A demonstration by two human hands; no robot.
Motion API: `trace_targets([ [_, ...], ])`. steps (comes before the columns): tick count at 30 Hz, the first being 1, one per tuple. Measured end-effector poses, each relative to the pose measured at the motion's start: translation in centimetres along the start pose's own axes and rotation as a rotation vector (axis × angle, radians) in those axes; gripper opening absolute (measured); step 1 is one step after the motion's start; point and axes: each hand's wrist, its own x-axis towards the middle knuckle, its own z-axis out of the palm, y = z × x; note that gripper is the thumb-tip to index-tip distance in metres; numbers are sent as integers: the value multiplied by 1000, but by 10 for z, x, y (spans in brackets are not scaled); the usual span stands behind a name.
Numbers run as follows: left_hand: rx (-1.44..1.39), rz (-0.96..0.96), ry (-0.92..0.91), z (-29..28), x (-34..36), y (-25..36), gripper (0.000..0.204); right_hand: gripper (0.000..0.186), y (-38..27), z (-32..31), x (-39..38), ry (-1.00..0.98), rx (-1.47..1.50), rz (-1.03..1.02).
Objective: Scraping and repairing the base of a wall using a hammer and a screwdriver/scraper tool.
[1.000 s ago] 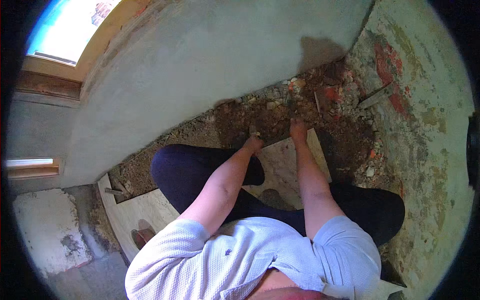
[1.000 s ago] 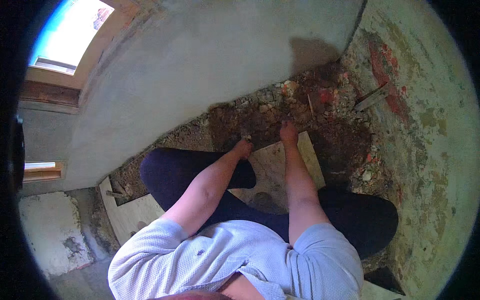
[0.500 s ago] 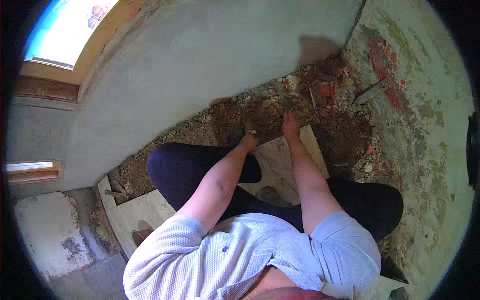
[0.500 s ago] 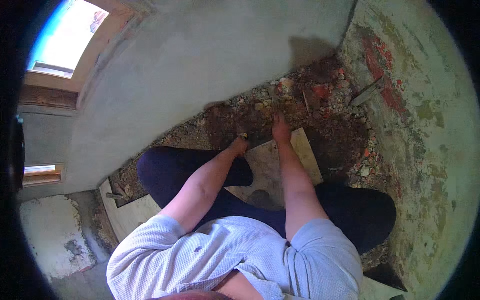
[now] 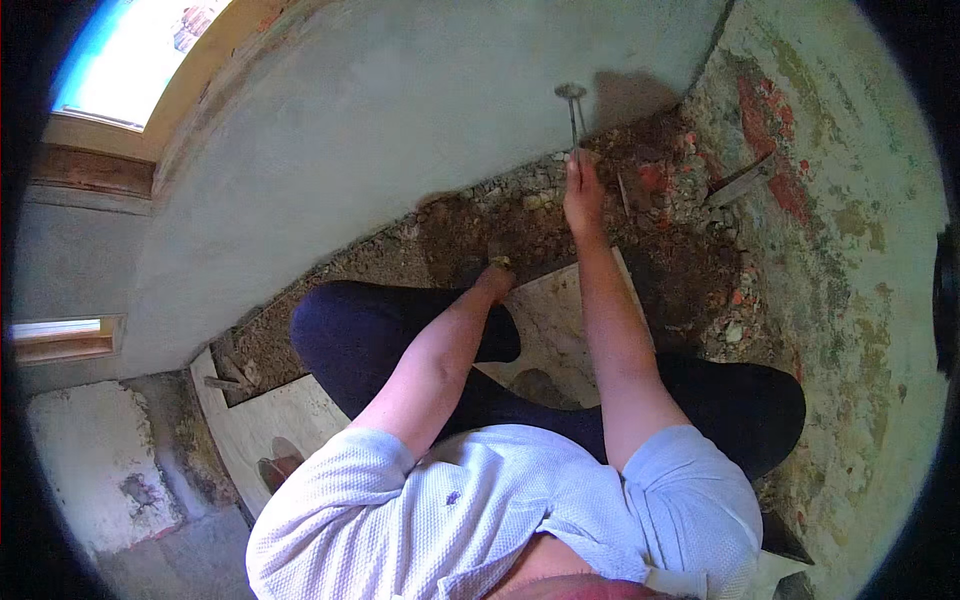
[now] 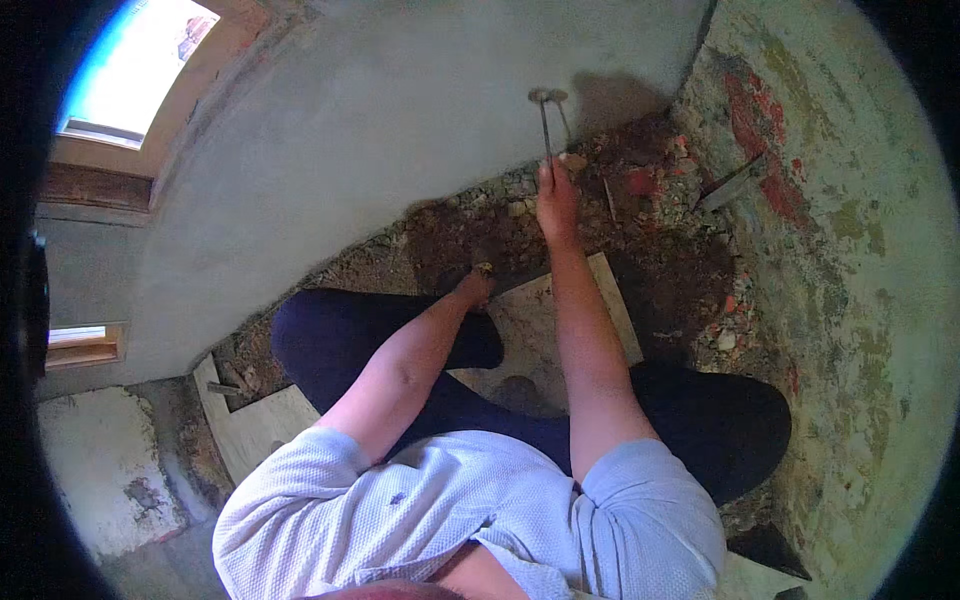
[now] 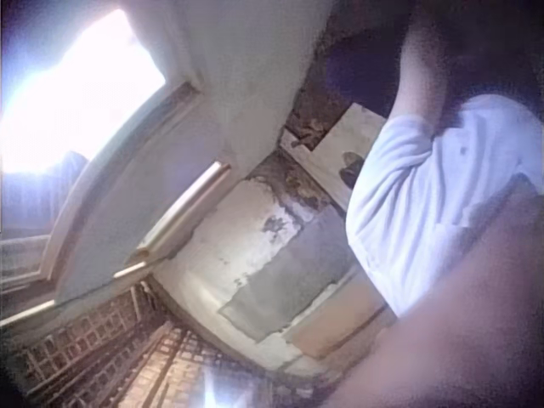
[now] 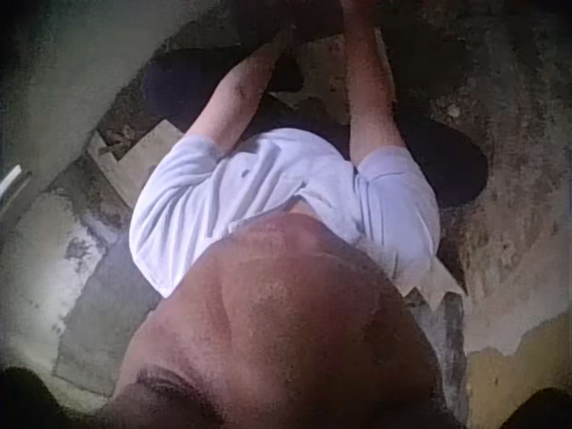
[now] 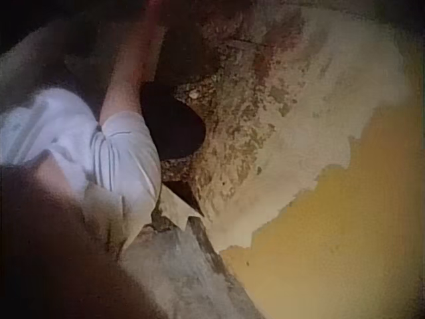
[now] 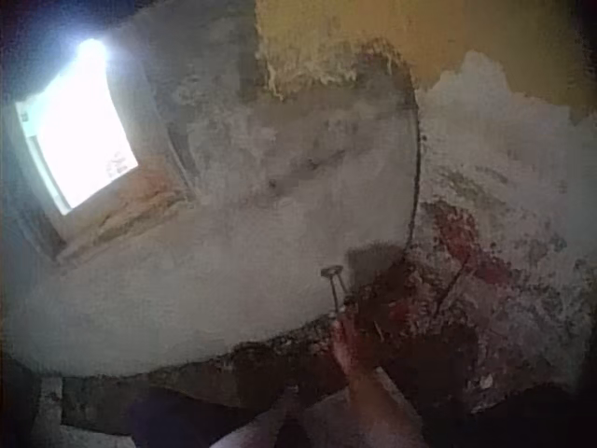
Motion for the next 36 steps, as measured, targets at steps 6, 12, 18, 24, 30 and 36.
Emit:
trace_targets([
  [6, 264, 50, -60, 2, 17, -15, 35, 53, 124, 30, -73, -431, -321, 332],
  [12, 70, -53, 69, 8, -5, -57, 32, 53, 39, 41, -52, -469, -263, 382],
  [18, 145, -92, 16, 0, -3, -16, 32, 56, 0, 9, -18, -242, -104, 192],
  [24, -238, -344, 224, 6, -4, -52, 30, 59, 39, 49, -64, -287, 175, 7],
  [30, 36, -87, -118, -42, -16, 30, 34, 49, 140, 4, -61, -483, -408, 328],
  [36, 198, -126, -69, -29, -35, -6, 35, 55, 24, 5, -21, -339, -126, 104],
])
